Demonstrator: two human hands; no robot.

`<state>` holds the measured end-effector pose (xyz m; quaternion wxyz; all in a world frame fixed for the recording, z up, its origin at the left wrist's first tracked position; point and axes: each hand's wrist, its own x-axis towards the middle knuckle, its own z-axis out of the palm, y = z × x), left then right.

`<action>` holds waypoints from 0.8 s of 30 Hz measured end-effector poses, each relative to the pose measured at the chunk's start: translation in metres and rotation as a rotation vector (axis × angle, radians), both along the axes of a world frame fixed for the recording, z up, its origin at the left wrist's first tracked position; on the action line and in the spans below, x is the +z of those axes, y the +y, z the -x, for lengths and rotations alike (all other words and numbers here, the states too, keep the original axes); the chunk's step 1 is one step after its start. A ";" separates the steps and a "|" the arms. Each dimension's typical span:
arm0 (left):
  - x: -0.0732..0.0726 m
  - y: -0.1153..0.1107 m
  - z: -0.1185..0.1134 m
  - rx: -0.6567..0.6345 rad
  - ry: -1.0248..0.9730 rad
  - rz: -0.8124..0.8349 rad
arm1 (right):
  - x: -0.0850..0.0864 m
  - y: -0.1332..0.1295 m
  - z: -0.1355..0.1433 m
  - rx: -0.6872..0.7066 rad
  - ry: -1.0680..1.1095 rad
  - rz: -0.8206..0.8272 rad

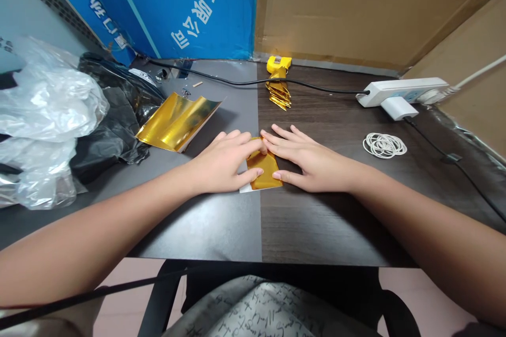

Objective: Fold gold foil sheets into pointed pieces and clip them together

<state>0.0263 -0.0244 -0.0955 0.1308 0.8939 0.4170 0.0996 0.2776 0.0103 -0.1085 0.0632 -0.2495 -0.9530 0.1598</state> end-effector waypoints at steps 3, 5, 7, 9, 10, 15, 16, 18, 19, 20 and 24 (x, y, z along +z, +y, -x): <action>0.001 0.000 0.001 -0.024 0.019 -0.007 | 0.002 0.000 -0.002 0.012 -0.027 0.005; 0.002 0.001 0.001 -0.036 0.019 -0.002 | 0.002 0.001 -0.003 0.021 0.001 -0.007; 0.002 0.001 0.002 -0.040 0.018 0.004 | 0.002 0.002 -0.003 0.033 0.077 -0.033; 0.002 0.002 0.003 -0.039 0.016 -0.002 | 0.001 0.003 -0.002 0.033 0.204 -0.082; 0.001 0.002 0.003 -0.042 0.012 -0.008 | 0.001 0.004 -0.001 0.035 0.274 -0.111; -0.002 0.003 0.004 -0.051 -0.015 -0.015 | 0.001 0.007 0.001 0.063 0.374 -0.185; -0.002 0.004 0.005 -0.050 -0.016 -0.009 | 0.001 0.007 0.000 0.052 0.344 -0.177; -0.003 0.004 0.005 -0.046 -0.016 0.000 | 0.003 0.006 -0.001 0.012 0.265 -0.161; -0.003 0.004 0.005 -0.045 -0.017 0.004 | 0.005 0.005 -0.002 -0.007 0.220 -0.157; -0.003 0.004 0.005 -0.045 -0.017 0.007 | 0.007 0.003 -0.002 -0.023 0.172 -0.155; -0.003 0.004 0.005 -0.043 -0.028 0.026 | 0.017 -0.005 -0.003 -0.067 -0.014 -0.110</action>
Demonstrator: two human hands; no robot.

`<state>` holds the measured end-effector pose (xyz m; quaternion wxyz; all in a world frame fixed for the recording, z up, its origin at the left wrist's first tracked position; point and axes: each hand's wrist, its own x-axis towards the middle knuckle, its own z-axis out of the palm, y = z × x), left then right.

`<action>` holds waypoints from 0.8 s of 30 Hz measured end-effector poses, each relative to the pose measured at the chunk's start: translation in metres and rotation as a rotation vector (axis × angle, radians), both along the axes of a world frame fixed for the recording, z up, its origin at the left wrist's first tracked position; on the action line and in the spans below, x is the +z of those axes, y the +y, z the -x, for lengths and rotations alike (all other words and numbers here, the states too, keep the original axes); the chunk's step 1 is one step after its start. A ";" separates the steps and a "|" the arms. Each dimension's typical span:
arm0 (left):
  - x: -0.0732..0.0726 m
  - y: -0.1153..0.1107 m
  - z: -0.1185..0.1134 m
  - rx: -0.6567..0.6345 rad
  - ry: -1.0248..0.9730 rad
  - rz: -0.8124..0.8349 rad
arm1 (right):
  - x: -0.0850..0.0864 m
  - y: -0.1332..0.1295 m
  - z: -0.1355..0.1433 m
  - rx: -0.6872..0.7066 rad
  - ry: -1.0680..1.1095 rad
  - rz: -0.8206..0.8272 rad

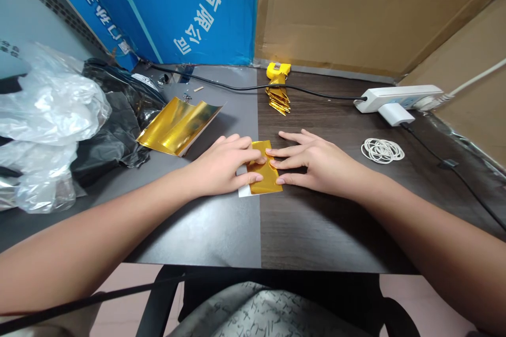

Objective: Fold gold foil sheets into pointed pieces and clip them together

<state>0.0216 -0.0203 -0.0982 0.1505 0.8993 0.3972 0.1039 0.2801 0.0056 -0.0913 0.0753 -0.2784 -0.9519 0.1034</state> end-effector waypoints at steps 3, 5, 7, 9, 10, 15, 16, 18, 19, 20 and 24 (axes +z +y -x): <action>0.000 0.000 0.000 0.006 -0.002 0.015 | 0.007 -0.004 0.000 -0.019 -0.104 0.040; 0.001 0.000 -0.001 0.012 0.002 0.023 | 0.011 -0.007 0.000 -0.025 -0.148 0.059; 0.001 0.000 -0.001 0.014 0.004 0.029 | 0.014 -0.008 0.000 -0.020 -0.168 0.063; 0.001 0.000 0.000 0.014 0.003 0.028 | 0.015 -0.007 -0.002 0.007 -0.166 0.047; 0.001 0.000 0.000 0.014 0.004 0.025 | 0.014 -0.006 -0.003 0.023 -0.149 0.037; 0.002 0.000 0.000 0.015 0.021 0.031 | 0.006 0.010 -0.010 0.129 0.058 0.107; 0.003 0.000 0.000 0.013 0.025 0.033 | 0.004 0.012 -0.010 0.143 0.086 0.130; 0.004 0.000 -0.001 0.011 0.033 0.033 | 0.000 0.015 -0.009 0.125 0.157 0.127; 0.004 -0.001 -0.001 0.013 0.035 0.034 | -0.003 0.014 -0.007 0.088 0.199 0.102; 0.005 -0.001 -0.001 0.015 0.037 0.035 | -0.006 0.013 -0.004 0.044 0.241 0.072; 0.006 -0.001 -0.002 0.025 0.057 0.045 | -0.017 0.009 0.004 -0.080 0.207 0.075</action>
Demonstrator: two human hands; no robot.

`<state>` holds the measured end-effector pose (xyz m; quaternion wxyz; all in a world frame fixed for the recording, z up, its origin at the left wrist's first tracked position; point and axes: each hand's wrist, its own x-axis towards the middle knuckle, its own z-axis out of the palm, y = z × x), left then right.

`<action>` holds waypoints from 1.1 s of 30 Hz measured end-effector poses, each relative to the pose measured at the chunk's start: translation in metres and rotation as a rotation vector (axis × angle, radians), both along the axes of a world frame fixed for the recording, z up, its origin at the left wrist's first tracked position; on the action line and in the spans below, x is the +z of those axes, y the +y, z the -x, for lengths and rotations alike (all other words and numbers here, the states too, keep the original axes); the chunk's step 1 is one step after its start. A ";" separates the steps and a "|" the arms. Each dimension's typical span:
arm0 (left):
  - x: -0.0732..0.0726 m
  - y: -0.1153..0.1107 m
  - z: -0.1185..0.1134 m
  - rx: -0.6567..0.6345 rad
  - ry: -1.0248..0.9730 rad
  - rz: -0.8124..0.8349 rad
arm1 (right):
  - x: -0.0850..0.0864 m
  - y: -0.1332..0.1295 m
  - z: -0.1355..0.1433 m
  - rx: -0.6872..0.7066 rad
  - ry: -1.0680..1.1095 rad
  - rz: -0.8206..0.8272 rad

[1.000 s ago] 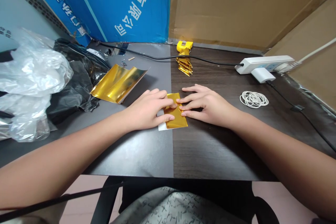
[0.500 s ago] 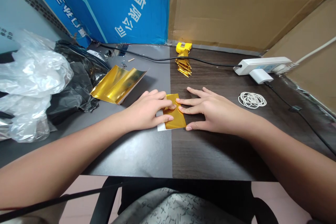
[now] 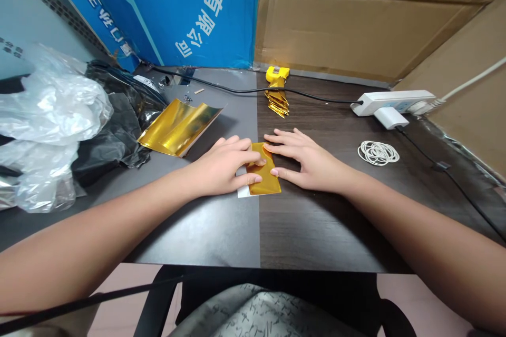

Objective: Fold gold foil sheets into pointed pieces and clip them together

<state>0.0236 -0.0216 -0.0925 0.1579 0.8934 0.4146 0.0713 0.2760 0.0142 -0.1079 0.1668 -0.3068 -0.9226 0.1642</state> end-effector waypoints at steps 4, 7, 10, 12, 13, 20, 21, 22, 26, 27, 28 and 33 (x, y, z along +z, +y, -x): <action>0.001 0.000 -0.001 0.008 0.025 0.017 | -0.001 0.001 0.004 -0.087 -0.098 0.087; 0.002 0.000 -0.001 0.003 0.026 0.023 | 0.002 0.005 0.007 -0.177 -0.143 0.121; 0.002 0.001 -0.002 0.002 0.024 0.022 | 0.004 0.009 0.012 -0.250 -0.188 0.143; 0.002 0.001 -0.002 0.001 0.026 0.017 | 0.006 0.011 0.015 -0.300 -0.218 0.148; 0.003 0.001 -0.002 0.001 0.028 0.014 | 0.007 0.012 0.017 -0.323 -0.233 0.150; 0.003 0.000 -0.002 0.004 0.045 0.023 | 0.005 0.017 0.025 -0.445 -0.233 0.122; 0.003 0.000 -0.002 0.006 0.047 0.024 | 0.003 0.017 0.025 -0.462 -0.219 0.107; 0.003 0.000 -0.002 0.006 0.050 0.023 | 0.001 0.018 0.026 -0.479 -0.198 0.087; 0.004 0.000 -0.002 0.005 0.049 0.021 | -0.007 0.018 0.029 -0.542 -0.077 -0.014; 0.004 0.000 -0.002 0.005 0.051 0.024 | -0.008 0.018 0.029 -0.552 -0.060 -0.024; 0.004 0.000 -0.002 0.006 0.052 0.026 | -0.008 0.018 0.029 -0.557 -0.053 -0.025; 0.004 -0.001 -0.001 0.021 0.045 0.018 | -0.008 0.020 0.023 -0.495 -0.079 0.010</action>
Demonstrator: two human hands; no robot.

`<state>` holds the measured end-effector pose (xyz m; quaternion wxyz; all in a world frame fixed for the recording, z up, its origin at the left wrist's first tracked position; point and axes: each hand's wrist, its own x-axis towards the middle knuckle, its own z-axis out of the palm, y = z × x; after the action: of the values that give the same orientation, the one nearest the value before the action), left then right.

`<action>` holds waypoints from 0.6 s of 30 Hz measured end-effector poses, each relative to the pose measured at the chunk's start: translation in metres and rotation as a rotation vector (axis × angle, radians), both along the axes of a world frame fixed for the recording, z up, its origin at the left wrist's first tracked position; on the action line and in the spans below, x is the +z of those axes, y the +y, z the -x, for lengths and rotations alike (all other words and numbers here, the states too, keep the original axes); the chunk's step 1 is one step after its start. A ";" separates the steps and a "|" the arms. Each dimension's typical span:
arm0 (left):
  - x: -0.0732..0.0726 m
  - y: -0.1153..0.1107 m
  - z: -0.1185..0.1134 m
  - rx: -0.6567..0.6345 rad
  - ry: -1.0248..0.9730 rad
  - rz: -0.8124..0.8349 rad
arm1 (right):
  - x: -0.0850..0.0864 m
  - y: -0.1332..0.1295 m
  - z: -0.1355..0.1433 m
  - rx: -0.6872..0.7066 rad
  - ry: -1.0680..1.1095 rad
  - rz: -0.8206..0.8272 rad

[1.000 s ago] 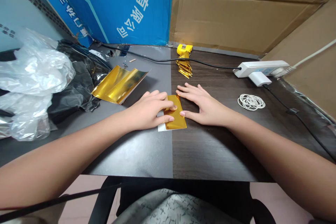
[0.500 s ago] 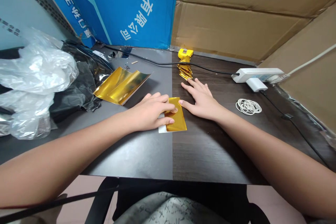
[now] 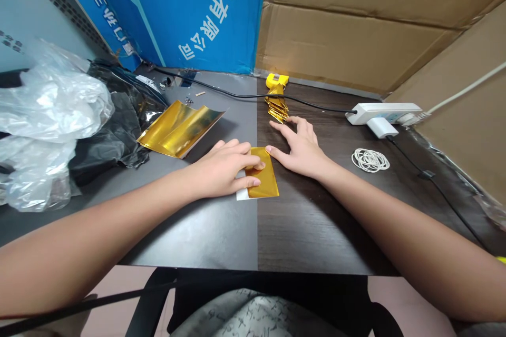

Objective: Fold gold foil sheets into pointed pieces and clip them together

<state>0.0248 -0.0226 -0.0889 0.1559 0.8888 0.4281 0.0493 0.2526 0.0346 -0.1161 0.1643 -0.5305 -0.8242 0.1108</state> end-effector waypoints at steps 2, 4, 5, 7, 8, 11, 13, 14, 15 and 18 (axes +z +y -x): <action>-0.001 0.000 0.000 -0.002 -0.009 -0.009 | 0.000 0.001 -0.004 0.036 -0.001 0.001; -0.001 0.000 0.001 -0.006 -0.017 -0.015 | 0.000 0.002 -0.008 0.074 -0.009 0.011; -0.001 0.000 0.001 -0.007 -0.018 -0.015 | 0.001 0.002 -0.009 0.093 -0.018 0.018; -0.002 0.000 0.001 -0.004 -0.015 -0.013 | 0.003 0.001 -0.011 0.124 -0.049 0.038; -0.001 0.000 0.001 -0.001 -0.012 -0.011 | 0.004 -0.001 -0.011 0.132 -0.072 0.051; -0.001 0.000 0.000 0.007 -0.012 0.001 | 0.009 -0.007 -0.013 0.149 -0.135 0.090; 0.000 0.000 0.000 0.008 -0.016 0.002 | 0.010 -0.012 -0.015 0.164 -0.148 0.106; 0.000 0.000 0.000 0.008 -0.019 0.002 | 0.011 -0.014 -0.016 0.176 -0.151 0.111; 0.000 0.000 0.000 0.007 -0.022 0.002 | 0.011 -0.015 -0.017 0.188 -0.156 0.119; 0.000 0.000 0.000 0.007 -0.025 0.006 | 0.012 -0.018 -0.021 0.231 -0.184 0.151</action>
<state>0.0246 -0.0230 -0.0889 0.1637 0.8861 0.4295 0.0598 0.2731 0.0162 -0.1036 0.0339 -0.4511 -0.8805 0.1416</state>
